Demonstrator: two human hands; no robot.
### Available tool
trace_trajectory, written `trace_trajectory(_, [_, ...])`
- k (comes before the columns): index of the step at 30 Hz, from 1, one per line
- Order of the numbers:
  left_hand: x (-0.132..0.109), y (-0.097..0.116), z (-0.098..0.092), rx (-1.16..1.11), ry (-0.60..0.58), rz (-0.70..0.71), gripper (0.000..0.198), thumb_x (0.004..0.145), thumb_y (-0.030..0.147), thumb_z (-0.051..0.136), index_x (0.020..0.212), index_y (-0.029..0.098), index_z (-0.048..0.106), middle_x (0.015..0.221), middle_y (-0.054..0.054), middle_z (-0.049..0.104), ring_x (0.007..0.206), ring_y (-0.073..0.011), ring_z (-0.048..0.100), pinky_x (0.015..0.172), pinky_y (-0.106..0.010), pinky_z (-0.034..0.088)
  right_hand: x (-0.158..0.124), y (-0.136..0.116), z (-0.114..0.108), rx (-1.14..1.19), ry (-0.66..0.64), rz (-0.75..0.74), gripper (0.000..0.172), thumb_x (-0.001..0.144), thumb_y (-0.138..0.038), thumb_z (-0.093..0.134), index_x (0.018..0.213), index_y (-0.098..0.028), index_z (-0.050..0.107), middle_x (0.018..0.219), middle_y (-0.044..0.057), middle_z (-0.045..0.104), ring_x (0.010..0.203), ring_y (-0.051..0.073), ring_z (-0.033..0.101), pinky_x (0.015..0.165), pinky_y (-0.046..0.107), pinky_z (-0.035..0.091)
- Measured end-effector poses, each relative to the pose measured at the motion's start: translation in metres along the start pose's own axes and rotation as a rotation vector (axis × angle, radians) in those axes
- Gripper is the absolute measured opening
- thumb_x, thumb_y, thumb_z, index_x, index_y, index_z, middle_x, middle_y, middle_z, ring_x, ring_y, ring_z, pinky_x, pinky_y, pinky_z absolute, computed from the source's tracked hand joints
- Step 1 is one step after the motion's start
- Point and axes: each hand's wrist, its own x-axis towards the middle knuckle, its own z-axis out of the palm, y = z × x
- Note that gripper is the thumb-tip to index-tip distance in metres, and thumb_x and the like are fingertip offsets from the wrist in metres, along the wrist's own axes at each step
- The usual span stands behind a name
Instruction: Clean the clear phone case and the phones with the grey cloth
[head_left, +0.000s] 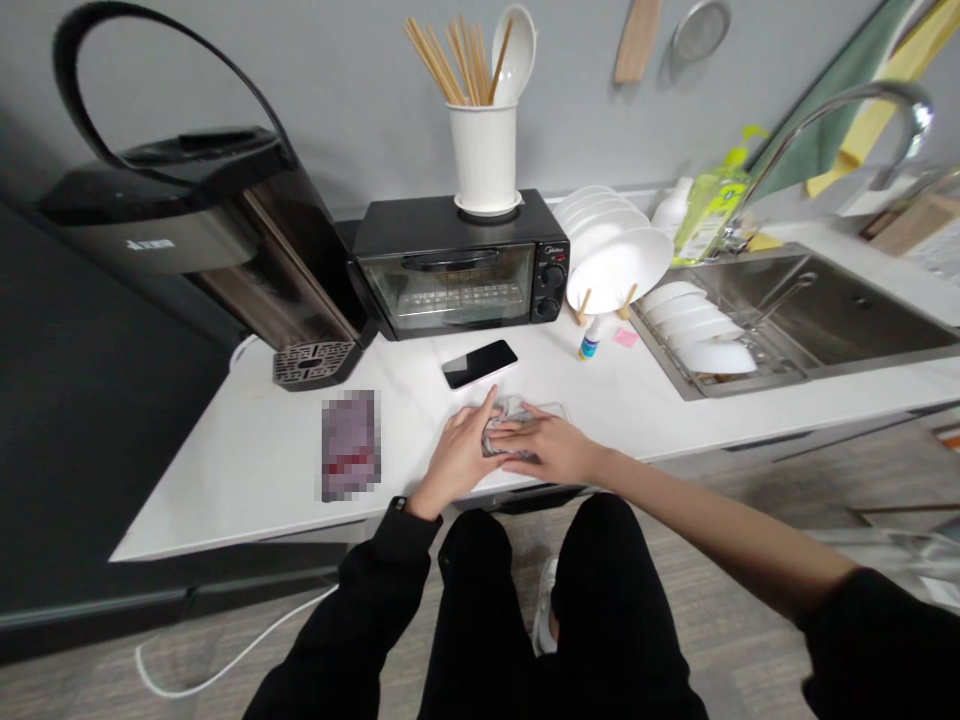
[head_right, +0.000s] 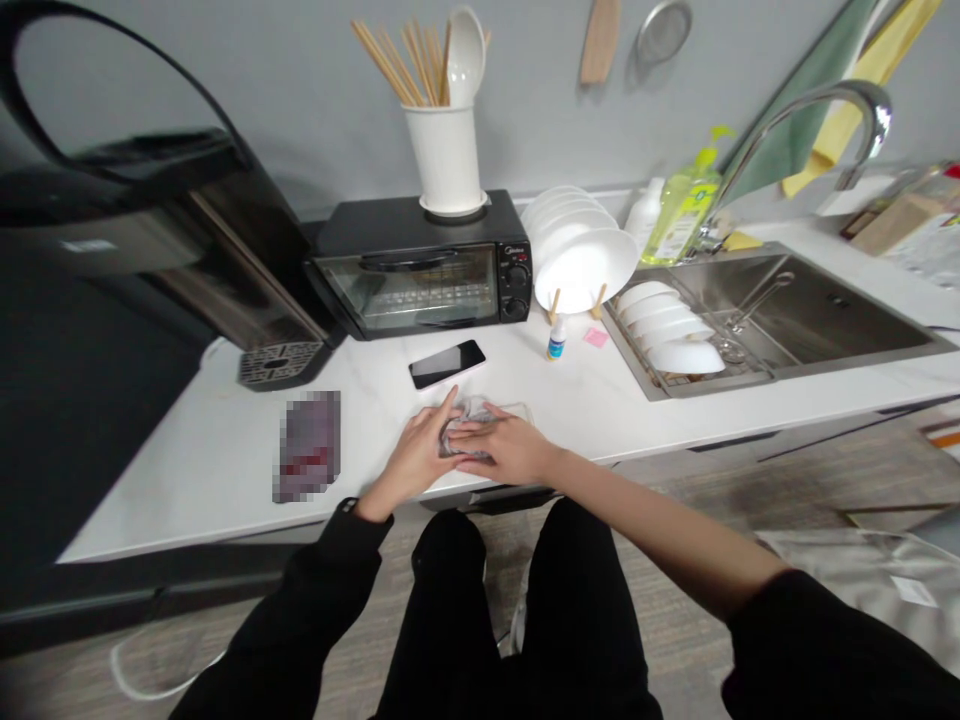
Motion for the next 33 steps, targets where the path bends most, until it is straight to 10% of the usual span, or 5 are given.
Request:
trace_trajectory(8, [-0.003,0.003,-0.006,-0.012,0.028,0.034,0.11,0.078,0.043,0.088,0.166,0.032,0.022,0.142,-0.004,0.067,0.125,-0.0313,0.056,0.108,-0.047,0.042,-0.063,0.022,-0.018,0.125,0.175,0.313,0.03,0.1,-0.042,0.063,0.123,-0.027,0.075,0.126,0.005,0.077,0.116,0.026,0.074,0.104,0.041,0.057])
trace_trajectory(14, [-0.006,0.008,-0.008,-0.048,0.1,0.018,0.031,0.098,0.045,0.061,0.119,0.028,0.076,0.122,-0.003,0.077,0.113,-0.0227,0.066,0.103,-0.036,0.047,-0.063,0.038,-0.018,0.514,0.873,0.662,0.06,0.094,-0.075,0.049,0.091,-0.019,0.07,0.081,0.005,0.075,0.074,0.02,0.072,0.072,0.034,0.064])
trace_trajectory(17, [0.002,0.01,-0.007,-0.001,0.146,-0.115,0.049,0.108,0.044,0.038,0.091,0.022,0.078,0.088,-0.005,0.079,0.086,-0.0206,0.071,0.084,-0.032,0.051,-0.071,0.04,-0.013,0.464,1.029,0.751,0.062,0.094,-0.078,0.044,0.095,-0.019,0.065,0.076,0.003,0.07,0.068,0.018,0.067,0.066,0.033,0.062])
trace_trajectory(26, [0.013,0.025,0.001,0.214,0.229,-0.177,0.049,0.088,0.053,0.073,0.125,0.02,0.069,0.118,-0.011,0.07,0.113,-0.0316,0.06,0.1,-0.041,0.046,-0.085,0.028,-0.025,0.099,1.028,0.823,0.049,0.102,-0.061,0.046,0.109,-0.016,0.064,0.076,0.004,0.068,0.065,0.02,0.061,0.065,0.032,0.051])
trace_trajectory(33, [0.003,0.028,0.02,0.136,0.179,0.03,0.059,0.088,0.036,0.077,0.14,0.019,0.055,0.13,-0.013,0.062,0.122,-0.0314,0.055,0.108,-0.046,0.046,-0.011,-0.005,0.022,0.033,0.476,0.38,0.042,0.102,-0.047,0.055,0.133,-0.023,0.067,0.141,0.011,0.068,0.133,0.03,0.062,0.117,0.05,0.042])
